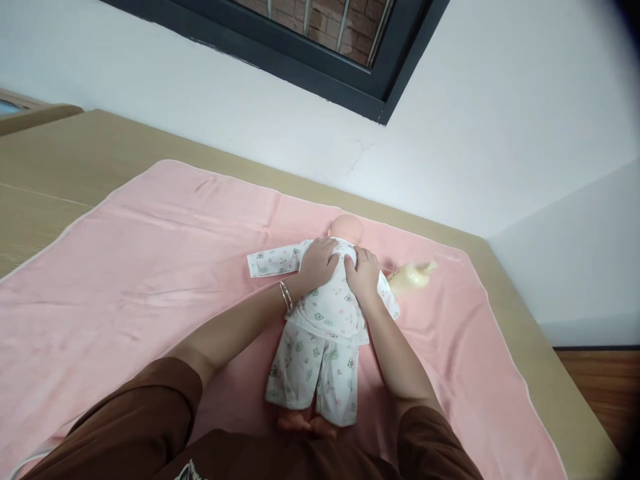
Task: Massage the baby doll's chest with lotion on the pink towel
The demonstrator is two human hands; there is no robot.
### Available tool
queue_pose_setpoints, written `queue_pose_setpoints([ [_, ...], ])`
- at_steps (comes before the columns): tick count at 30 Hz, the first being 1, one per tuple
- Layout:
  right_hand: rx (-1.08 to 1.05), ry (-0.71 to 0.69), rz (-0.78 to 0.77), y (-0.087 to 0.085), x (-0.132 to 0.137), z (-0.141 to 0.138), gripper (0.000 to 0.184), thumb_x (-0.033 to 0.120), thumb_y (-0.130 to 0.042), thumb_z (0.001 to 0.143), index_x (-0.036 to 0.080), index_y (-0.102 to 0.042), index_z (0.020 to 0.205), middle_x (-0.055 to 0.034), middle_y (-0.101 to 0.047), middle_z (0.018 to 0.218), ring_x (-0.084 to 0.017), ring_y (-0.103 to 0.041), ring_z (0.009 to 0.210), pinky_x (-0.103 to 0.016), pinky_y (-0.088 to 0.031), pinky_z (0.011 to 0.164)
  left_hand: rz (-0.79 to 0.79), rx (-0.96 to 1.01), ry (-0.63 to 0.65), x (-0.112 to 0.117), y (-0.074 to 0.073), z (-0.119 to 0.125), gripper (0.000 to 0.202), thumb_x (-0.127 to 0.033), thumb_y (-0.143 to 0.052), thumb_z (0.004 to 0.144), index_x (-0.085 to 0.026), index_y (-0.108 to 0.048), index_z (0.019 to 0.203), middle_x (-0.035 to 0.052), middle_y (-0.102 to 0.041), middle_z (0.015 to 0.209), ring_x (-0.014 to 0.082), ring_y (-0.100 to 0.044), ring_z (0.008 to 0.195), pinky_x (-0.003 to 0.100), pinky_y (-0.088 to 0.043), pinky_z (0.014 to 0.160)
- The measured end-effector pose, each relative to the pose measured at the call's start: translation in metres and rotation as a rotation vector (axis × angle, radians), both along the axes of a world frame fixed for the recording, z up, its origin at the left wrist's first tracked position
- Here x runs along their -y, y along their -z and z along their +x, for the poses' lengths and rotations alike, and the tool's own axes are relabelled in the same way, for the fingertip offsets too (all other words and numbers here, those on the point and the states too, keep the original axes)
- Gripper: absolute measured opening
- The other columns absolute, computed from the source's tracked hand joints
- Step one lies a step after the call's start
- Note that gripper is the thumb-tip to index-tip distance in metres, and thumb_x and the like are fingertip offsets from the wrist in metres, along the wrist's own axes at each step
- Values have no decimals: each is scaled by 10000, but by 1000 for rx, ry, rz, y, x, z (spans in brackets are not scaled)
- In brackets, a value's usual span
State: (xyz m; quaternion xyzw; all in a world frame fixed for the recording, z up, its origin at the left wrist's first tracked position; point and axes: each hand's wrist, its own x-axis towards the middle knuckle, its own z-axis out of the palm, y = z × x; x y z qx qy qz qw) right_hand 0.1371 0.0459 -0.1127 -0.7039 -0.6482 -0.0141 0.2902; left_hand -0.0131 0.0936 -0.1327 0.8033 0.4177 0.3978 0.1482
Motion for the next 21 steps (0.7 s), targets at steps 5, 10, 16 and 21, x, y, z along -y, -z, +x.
queue_pose_setpoints([
  [5,-14,-102,99,5,4,3,440,321,-383,981,150,-646,1290,-129,-669,1306,-273,-577,1238,-464,-411,1104,-10,-202,11,15,-11,-5,456,-332,-412,1001,-224,-544,1424,142,-503,1516,314,-426,1444,557,-320,1198],
  [10,78,-118,8,-3,19,-12,478,265,-360,989,85,-597,1362,-186,-560,1454,-298,-484,1392,-525,-329,1193,-28,-227,-61,27,-17,1,444,-270,-375,1007,-199,-564,1402,158,-504,1511,318,-410,1458,537,-324,1205],
  [16,117,-59,-7,-8,29,-24,462,266,-385,989,82,-634,1331,-182,-590,1425,-301,-481,1406,-483,-336,1206,-20,-158,-58,31,-15,3,398,-242,-381,999,-201,-646,1293,130,-586,1432,285,-485,1399,496,-358,1201],
  [21,59,-70,-63,-5,18,-9,504,292,-415,961,136,-559,1419,-149,-521,1504,-304,-442,1436,-538,-303,1208,-13,-132,-105,37,-13,5,404,-285,-415,996,-147,-636,1304,142,-566,1459,301,-458,1422,483,-336,1222],
])
